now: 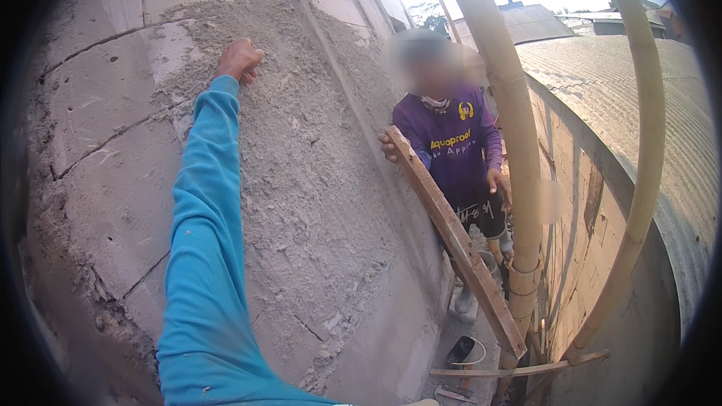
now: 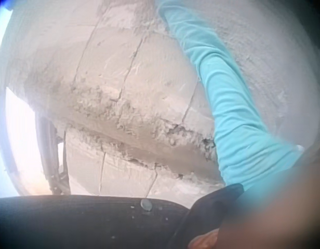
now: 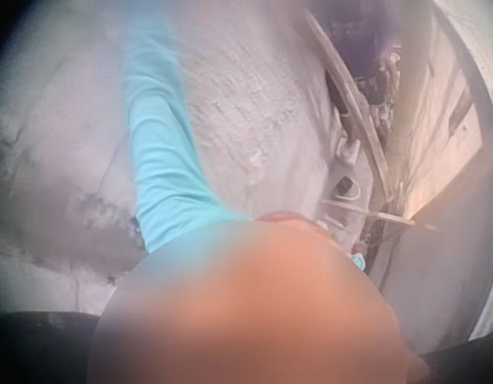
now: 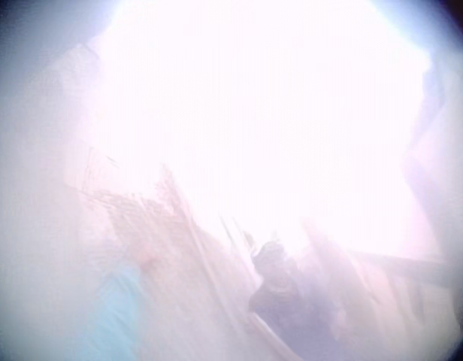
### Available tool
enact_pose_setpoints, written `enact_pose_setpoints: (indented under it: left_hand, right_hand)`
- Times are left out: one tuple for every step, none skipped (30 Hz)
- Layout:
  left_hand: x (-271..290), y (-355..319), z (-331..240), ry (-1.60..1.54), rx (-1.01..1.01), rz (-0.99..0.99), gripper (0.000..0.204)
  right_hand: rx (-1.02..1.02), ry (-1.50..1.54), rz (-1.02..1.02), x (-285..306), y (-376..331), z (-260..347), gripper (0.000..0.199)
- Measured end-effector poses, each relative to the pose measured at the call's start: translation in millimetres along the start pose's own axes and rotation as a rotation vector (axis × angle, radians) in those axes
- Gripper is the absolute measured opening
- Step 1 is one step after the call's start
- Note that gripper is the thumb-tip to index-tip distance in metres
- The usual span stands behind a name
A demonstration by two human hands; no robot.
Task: The person measures bamboo poles with a tape measure, then uses pliers to tighten wire bindings on a bamboo scaffold. A coworker assists by handing over a wooden crossbeam, which the person positions and secures between vertical bamboo supports.
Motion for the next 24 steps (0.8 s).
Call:
enact_pose_setpoints:
  left_hand:
    - [-0.2,0.3,-0.4,0.015,0.001,-0.012,0.037]
    - [-1.1,0.1,-1.1,0.029,0.0,-0.024,0.037]
    - [-0.4,-0.1,-1.1,0.034,0.008,-0.056,0.029]
    - [0.2,-0.2,-1.4,0.038,0.016,-0.088,0.023]
    - [0.3,-0.3,-2.0,0.041,0.023,-0.12,0.023]
    - [-3.0,0.3,-2.6,0.042,0.024,-0.101,0.025]
    - [-4.6,0.7,-2.5,0.047,0.025,-0.086,0.029]
    - [-5.4,1.1,-2.0,0.054,0.028,-0.077,0.035]
    - [-5.2,1.4,-2.0,0.053,0.026,-0.084,0.035]
    - [-6.6,1.2,-0.8,0.053,0.026,-0.081,0.035]
    - [-5.9,1.2,-0.1,0.049,0.023,-0.093,0.035]
    - [-6.6,1.0,0.3,0.041,0.019,-0.096,0.035]
    - [-5.0,0.9,0.0,0.038,0.005,-0.119,0.029]
    - [-4.0,0.6,-0.2,0.03,-0.012,-0.133,0.025]
    - [-3.4,0.3,-1.2,0.021,-0.027,-0.149,0.023]
    - [-4.9,0.4,-2.3,0.007,-0.036,-0.141,0.022]
    - [-5.1,0.2,-2.1,-0.007,-0.04,-0.138,0.022]
    - [-3.8,0.0,-0.7,-0.018,-0.038,-0.139,0.022]
    - [-3.5,-0.7,-0.3,0.001,-0.041,-0.144,0.022]
    - [-2.9,-0.7,-0.9,0.023,-0.042,-0.151,0.021]
    - [-3.1,-0.8,-1.2,0.041,-0.05,-0.15,0.021]
    - [-3.2,-0.9,0.0,0.044,-0.043,-0.156,0.021]
    - [-3.2,-0.4,-0.1,0.041,-0.045,-0.157,0.02]
    - [-3.9,0.1,-0.6,0.039,-0.05,-0.156,0.02]
  right_hand:
    - [0.042,0.011,-0.042,4.1,-10.6,7.1,0.032]
    - [0.116,0.027,-0.096,8.7,-22.4,24.4,0.032]
    - [0.197,0.048,-0.174,18.8,-36.8,48.4,0.032]
    - [0.306,0.092,-0.278,32.3,-55.4,79.7,0.032]
    - [0.296,0.239,-0.384,51.8,-65.0,109.8,0.049]
    - [0.282,0.38,-0.244,59.7,-67.6,144.5,0.066]
    - [0.37,0.446,-0.143,67.3,-76.4,190.0,0.078]
    - [0.461,0.515,-0.039,74.3,-87.6,234.2,0.09]
    - [0.551,0.531,0.061,77.6,-100.1,276.7,0.1]
    - [0.66,0.564,0.171,78.6,-113.1,318.4,0.111]
    - [0.687,0.603,0.236,78.2,-119.7,354.5,0.117]
    - [0.664,0.643,0.3,79.1,-123.4,383.4,0.124]
    - [0.765,0.798,0.331,89.9,-131.7,415.0,0.125]
    - [0.798,0.953,0.364,97.8,-137.1,440.4,0.126]
    - [0.846,1.054,0.337,110.4,-142.5,460.8,0.12]
    - [0.897,1.171,0.325,122.8,-148.0,480.2,0.113]
    - [0.968,1.311,0.333,137.0,-156.5,495.4,0.107]
    - [0.933,1.383,0.313,145.6,-160.3,505.2,0.097]
    - [0.912,1.477,0.317,152.8,-165.1,515.0,0.087]
    - [0.889,1.571,0.319,159.6,-169.5,523.9,0.078]
    - [0.869,1.615,0.297,168.0,-173.7,530.7,0.062]
    - [0.896,1.57,0.262,176.7,-180.5,538.4,0.064]
    - [0.91,1.559,0.247,185.4,-186.5,545.6,0.065]
    - [0.914,1.577,0.245,194.6,-191.6,551.7,0.066]
Point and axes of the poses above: each hand's wrist, its own y-axis towards the middle knuckle, its own x-axis out of the back of the hand, z = x × y, the point moved 8 cm from there along y, towards the middle knuckle, and after that the axes turned 4 degrees about -y, right-handed, at the moved point
